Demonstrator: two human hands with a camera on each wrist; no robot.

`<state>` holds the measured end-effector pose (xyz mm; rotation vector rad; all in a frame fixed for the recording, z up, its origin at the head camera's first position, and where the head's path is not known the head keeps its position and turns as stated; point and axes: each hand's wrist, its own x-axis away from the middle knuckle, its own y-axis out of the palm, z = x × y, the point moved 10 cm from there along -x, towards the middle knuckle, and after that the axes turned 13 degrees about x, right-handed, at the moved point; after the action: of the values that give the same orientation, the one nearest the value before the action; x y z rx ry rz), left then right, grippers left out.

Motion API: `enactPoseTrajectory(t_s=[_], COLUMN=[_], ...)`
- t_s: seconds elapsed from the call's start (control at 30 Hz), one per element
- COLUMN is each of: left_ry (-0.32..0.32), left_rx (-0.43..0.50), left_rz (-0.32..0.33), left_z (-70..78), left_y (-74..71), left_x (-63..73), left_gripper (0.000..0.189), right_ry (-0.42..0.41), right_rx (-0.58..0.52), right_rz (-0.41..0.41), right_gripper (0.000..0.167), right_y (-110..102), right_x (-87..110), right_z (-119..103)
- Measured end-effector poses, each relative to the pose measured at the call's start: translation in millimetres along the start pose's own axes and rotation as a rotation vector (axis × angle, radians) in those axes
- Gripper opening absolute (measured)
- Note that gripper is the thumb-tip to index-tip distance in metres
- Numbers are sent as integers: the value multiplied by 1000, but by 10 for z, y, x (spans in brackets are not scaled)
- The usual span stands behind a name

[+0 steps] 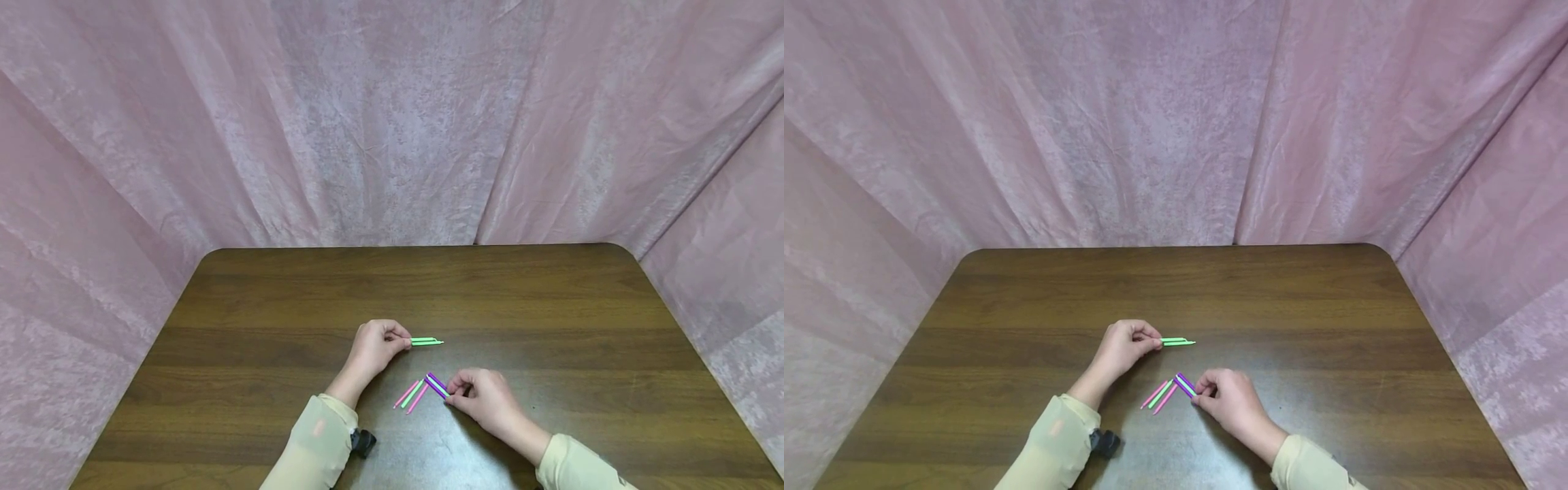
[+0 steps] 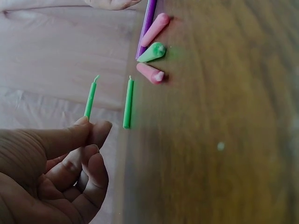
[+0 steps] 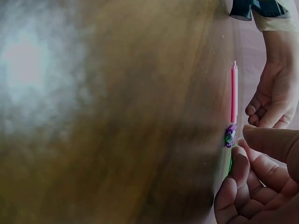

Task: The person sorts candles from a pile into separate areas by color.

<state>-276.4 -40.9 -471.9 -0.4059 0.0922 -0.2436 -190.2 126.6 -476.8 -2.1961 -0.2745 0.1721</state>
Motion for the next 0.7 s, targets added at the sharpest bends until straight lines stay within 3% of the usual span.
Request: enactPoseTrajectory(t_s=[0.43, 0.7], left_ry=[-28, -16], left_rx=[0, -22], left_rz=[26, 33], left_z=[-34, -34], left_y=[27, 47], left_x=[-62, -94], left_gripper=[6, 6], right_ry=[-16, -9], right_rx=[120, 128], right_rz=[42, 39], right_gripper=[19, 20], right_y=[-18, 2], right_x=[30, 36], right_z=[-61, -52])
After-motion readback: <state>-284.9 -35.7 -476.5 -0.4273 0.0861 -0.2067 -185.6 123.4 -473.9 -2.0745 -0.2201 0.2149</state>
